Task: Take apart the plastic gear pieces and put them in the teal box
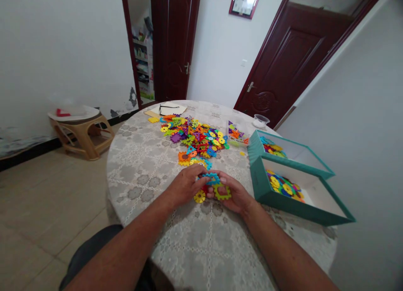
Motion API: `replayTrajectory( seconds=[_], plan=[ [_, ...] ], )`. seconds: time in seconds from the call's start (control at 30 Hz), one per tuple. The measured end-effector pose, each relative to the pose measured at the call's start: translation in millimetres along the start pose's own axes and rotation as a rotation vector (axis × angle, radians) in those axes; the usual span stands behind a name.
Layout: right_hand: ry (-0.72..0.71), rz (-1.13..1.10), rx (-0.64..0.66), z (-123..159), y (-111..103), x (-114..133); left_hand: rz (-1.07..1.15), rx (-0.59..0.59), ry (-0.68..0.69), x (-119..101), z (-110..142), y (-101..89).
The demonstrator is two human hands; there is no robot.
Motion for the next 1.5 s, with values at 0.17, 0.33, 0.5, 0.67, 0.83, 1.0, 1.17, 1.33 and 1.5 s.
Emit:
replayTrajectory(
  seconds=[0.17, 0.33, 0.5, 0.67, 0.83, 1.0, 1.17, 1.33, 1.5],
  plan=[
    [-0.15, 0.142, -0.239, 3, -18, 23, -0.009, -0.036, -0.086, 6, -2, -10.5],
    [-0.281, 0.235, -0.374, 13, -22, 43, 0.181, -0.017, -0.2, 14, -3, -9.4],
    [-0.235, 0.155, -0.438, 9, -32, 36, 0.35, -0.081, -0.314, 30, -3, -7.6],
    [-0.25, 0.182, -0.485, 9, -38, 37, 0.305, -0.065, -0.372, 44, 2, 0.7],
    [-0.333, 0.559, -0.481, 14, -27, 47, 0.341, 0.012, -0.387, 44, 7, 13.7],
    [-0.378, 0.861, -0.367, 14, 2, 46, 0.51, 0.136, -0.356, 26, 8, 24.0],
    [-0.393, 0.868, -0.32, 11, 11, 43, 0.407, 0.152, -0.28, 18, 10, 22.0],
    [-0.452, 0.89, -0.339, 11, 13, 46, 0.286, 0.043, -0.169, 15, 7, 12.4],
    [-0.463, 0.908, -0.373, 11, 13, 44, 0.162, 0.015, -0.15, 12, 7, 11.3]
  ],
)
Point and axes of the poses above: each hand's wrist, its own z-axis away from the middle knuckle, its own y-axis out of the palm, x = y × z, the point moved 10 cm from there along -z, towards the middle knuckle
